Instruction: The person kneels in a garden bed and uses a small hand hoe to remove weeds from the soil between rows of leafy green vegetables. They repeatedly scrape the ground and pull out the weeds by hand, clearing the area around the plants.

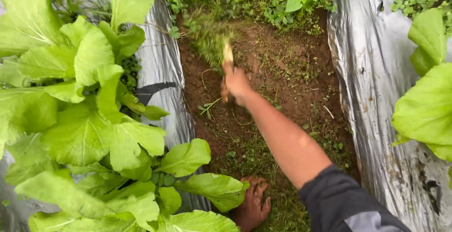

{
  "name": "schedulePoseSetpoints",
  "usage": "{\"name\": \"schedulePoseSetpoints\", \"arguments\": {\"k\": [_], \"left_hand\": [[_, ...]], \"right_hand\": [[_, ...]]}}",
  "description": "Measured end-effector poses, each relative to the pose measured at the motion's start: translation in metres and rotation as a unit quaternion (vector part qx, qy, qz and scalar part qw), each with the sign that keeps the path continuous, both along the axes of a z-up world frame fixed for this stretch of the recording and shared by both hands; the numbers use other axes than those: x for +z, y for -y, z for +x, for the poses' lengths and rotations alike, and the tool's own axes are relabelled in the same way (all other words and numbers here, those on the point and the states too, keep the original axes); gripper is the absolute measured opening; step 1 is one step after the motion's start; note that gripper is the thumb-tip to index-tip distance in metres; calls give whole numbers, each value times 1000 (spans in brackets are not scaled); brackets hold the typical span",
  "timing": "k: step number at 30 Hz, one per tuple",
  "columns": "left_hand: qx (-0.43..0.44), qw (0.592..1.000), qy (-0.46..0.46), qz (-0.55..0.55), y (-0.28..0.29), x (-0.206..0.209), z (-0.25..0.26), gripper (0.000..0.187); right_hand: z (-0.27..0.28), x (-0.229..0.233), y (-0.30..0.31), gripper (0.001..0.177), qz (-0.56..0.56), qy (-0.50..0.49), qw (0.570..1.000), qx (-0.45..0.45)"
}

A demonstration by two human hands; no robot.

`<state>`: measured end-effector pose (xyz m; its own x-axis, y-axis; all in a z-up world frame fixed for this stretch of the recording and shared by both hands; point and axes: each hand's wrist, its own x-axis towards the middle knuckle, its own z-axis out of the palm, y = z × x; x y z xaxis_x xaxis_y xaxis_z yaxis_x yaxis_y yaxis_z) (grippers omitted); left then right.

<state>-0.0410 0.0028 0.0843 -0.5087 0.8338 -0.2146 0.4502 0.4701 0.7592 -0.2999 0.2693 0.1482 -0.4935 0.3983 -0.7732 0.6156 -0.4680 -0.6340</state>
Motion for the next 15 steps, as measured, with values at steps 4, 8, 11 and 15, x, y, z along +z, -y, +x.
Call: {"name": "schedulePoseSetpoints", "arguments": {"k": [4,8,11,15], "left_hand": [[31,997,-49,47,0,-16,16,35],[70,997,4,18,1,-22,25,43],[70,995,42,-48,20,-65,44,48],[27,998,-33,45,-7,1,-4,34]], "right_hand": [[70,2,17,57,15,23,993,112],[108,1,5,40,111,98,969,197],[76,-33,-19,37,191,52,978,69],[-9,-43,-29,41,165,67,984,6]]}}
